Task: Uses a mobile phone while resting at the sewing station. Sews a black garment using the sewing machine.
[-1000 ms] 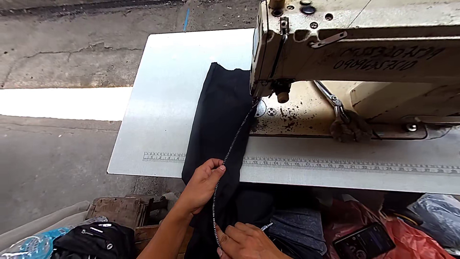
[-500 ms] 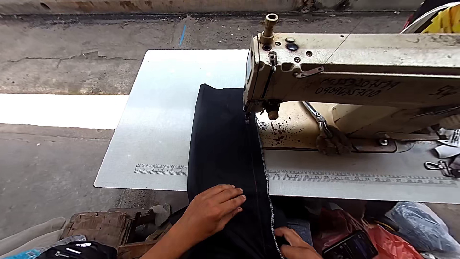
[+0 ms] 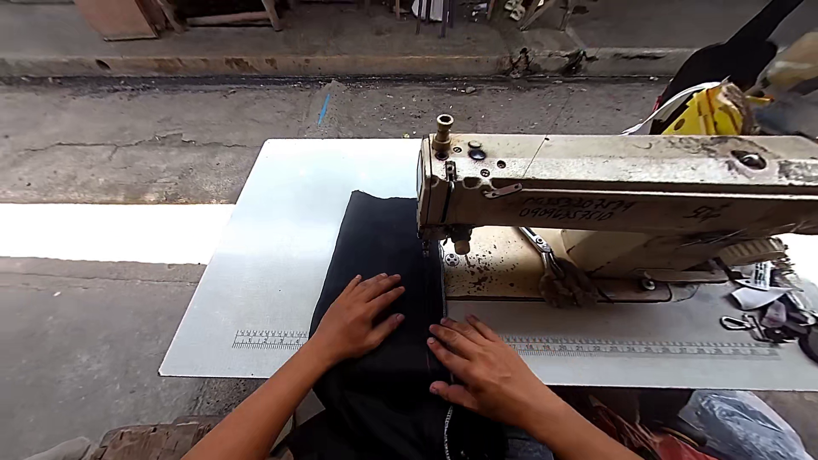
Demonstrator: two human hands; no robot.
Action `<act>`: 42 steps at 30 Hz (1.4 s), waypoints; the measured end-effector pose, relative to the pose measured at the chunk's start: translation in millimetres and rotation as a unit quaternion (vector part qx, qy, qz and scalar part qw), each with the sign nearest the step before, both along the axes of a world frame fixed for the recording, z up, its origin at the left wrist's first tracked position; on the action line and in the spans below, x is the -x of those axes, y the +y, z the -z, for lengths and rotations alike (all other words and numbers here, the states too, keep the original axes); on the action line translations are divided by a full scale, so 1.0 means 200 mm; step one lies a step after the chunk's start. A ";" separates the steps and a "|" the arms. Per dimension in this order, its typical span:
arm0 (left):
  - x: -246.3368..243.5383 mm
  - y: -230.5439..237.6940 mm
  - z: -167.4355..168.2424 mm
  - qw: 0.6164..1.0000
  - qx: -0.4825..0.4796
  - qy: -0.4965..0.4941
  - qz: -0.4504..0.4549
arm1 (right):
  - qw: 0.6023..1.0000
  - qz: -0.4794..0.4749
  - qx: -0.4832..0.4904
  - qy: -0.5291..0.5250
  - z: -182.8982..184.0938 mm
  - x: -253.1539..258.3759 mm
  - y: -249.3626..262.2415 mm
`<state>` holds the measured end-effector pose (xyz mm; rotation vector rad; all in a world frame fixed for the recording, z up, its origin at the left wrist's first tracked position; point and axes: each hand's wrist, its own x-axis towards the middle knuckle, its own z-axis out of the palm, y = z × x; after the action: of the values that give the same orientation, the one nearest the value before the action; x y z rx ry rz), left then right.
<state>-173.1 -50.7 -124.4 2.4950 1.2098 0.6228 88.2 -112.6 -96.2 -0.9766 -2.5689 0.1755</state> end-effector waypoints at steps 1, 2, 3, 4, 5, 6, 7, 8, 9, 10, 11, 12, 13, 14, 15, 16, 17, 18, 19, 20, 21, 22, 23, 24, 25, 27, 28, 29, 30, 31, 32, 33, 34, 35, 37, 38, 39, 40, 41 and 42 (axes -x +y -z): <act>0.03 0.02 0.01 1.000 0.001 0.001 0.013 | 1.000 0.016 -0.017 -0.005 0.06 0.01 -0.04; 0.05 0.04 0.02 1.000 -0.006 -0.003 0.020 | 0.999 0.034 -0.031 -0.004 0.10 0.02 -0.08; 0.06 0.08 0.05 0.999 -0.025 -0.012 0.023 | 0.998 0.051 -0.035 0.000 0.12 0.03 -0.10; 0.05 0.14 0.05 0.998 -0.043 -0.025 0.026 | 0.998 0.065 -0.023 0.005 0.12 0.04 -0.11; 0.03 0.23 0.03 0.998 -0.046 -0.039 0.034 | 0.997 0.075 -0.005 0.010 0.10 0.04 -0.11; 0.00 0.33 0.01 0.997 -0.036 -0.051 0.047 | 0.996 0.082 0.007 0.016 0.09 0.03 -0.10; -0.03 0.42 -0.01 0.996 -0.011 -0.058 0.068 | 0.996 0.085 0.009 0.021 0.09 0.03 -0.09; -0.05 0.50 -0.02 0.994 0.023 -0.051 0.092 | 0.996 0.085 0.004 0.021 0.09 0.03 -0.08; -0.07 0.55 -0.01 0.992 0.045 -0.035 0.109 | 0.996 0.082 -0.009 0.020 0.11 0.02 -0.08; -0.08 0.59 0.02 0.992 0.048 -0.006 0.115 | 0.996 0.080 -0.024 0.018 0.12 0.02 -0.08; -0.08 0.61 0.05 0.992 0.040 0.021 0.114 | 0.996 0.080 -0.035 0.015 0.14 0.01 -0.09; -0.08 0.61 0.08 0.993 0.027 0.039 0.113 | 0.996 0.082 -0.043 0.011 0.15 0.01 -0.10; -0.08 0.61 0.09 0.992 0.016 0.049 0.112 | 0.995 0.085 -0.047 0.008 0.16 0.01 -0.11; -0.07 0.62 0.09 0.992 0.009 0.054 0.113 | 0.995 0.088 -0.047 0.007 0.17 0.01 -0.11; -0.07 0.61 0.09 0.992 0.006 0.056 0.113 | 0.995 0.090 -0.044 0.006 0.17 0.01 -0.12; -0.07 0.61 0.09 0.992 0.002 0.055 0.112 | 0.995 0.089 -0.041 0.004 0.17 0.01 -0.12; -0.07 0.61 0.09 0.992 -0.003 0.054 0.112 | 0.995 0.087 -0.039 0.003 0.17 0.01 -0.11; -0.07 0.62 0.09 0.992 -0.007 0.052 0.112 | 0.996 0.086 -0.035 0.003 0.17 0.01 -0.11; -0.07 0.62 0.10 0.992 -0.010 0.051 0.114 | 0.996 0.086 -0.033 0.002 0.17 0.01 -0.11; -0.07 0.62 0.10 0.992 -0.014 0.050 0.115 | 0.996 0.085 -0.033 0.001 0.17 0.01 -0.11; -0.07 0.62 0.09 0.992 -0.017 0.047 0.116 | 0.996 0.085 -0.033 0.001 0.17 0.00 -0.11; -0.07 0.62 0.09 0.992 -0.017 0.045 0.116 | 0.996 0.085 -0.032 0.003 0.18 0.00 -0.11; -0.07 0.62 0.09 0.992 -0.018 0.044 0.115 | 0.996 0.086 -0.032 0.004 0.18 0.00 -0.11; -0.07 0.62 0.09 0.992 -0.018 0.045 0.114 | 0.996 0.086 -0.033 0.004 0.18 0.00 -0.11; -0.07 0.61 0.09 0.993 -0.017 0.047 0.111 | 0.996 0.087 -0.033 0.002 0.18 0.00 -0.11; -0.07 0.61 0.09 0.993 -0.020 0.047 0.107 | 0.995 0.090 -0.033 -0.002 0.18 0.00 -0.11; -0.07 0.62 0.09 0.993 -0.021 0.049 0.104 | 0.995 0.093 -0.032 -0.005 0.17 0.00 -0.10; -0.07 0.63 0.09 0.993 -0.021 0.052 0.104 | 0.995 0.095 -0.031 -0.008 0.17 0.01 -0.10; -0.07 0.64 0.09 0.993 -0.020 0.055 0.105 | 0.995 0.098 -0.031 -0.008 0.16 0.01 -0.09; -0.07 0.66 0.09 0.993 -0.020 0.055 0.105 | 0.994 0.100 -0.030 -0.009 0.16 0.00 -0.08; -0.07 0.68 0.09 0.993 -0.021 0.055 0.104 | 0.994 0.102 -0.030 -0.015 0.15 0.00 -0.06; -0.07 0.71 0.09 0.993 -0.023 0.053 0.105 | 0.994 0.103 -0.031 -0.021 0.14 0.00 -0.05; -0.07 0.73 0.09 0.993 -0.026 0.049 0.108 | 0.994 0.104 -0.031 -0.027 0.13 0.01 -0.03; -0.07 0.75 0.08 0.992 -0.031 0.047 0.112 | 0.994 0.105 -0.032 -0.031 0.13 0.01 -0.01; -0.07 0.80 0.08 0.991 -0.034 0.051 0.117 | 0.993 0.105 -0.032 -0.037 0.11 0.02 0.01; -0.07 0.82 0.07 0.991 -0.031 0.050 0.118 | 0.993 0.104 -0.034 -0.040 0.11 0.02 0.02; -0.08 0.83 0.06 0.991 -0.025 0.049 0.120 | 0.993 0.103 -0.036 -0.043 0.10 0.03 0.02; -0.08 0.85 0.05 0.991 -0.022 0.046 0.122 | 0.993 0.104 -0.037 -0.049 0.10 0.03 0.01; -0.08 0.86 0.04 0.991 -0.020 0.044 0.122 | 0.992 0.105 -0.036 -0.056 0.10 0.03 0.00; -0.08 0.88 0.04 0.991 -0.018 0.043 0.122 | 0.992 0.107 -0.033 -0.065 0.10 0.03 -0.01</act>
<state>-156.8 124.9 -132.2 2.6688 0.9068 0.4826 82.5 -115.1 -115.5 -1.2666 -2.5423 -0.0317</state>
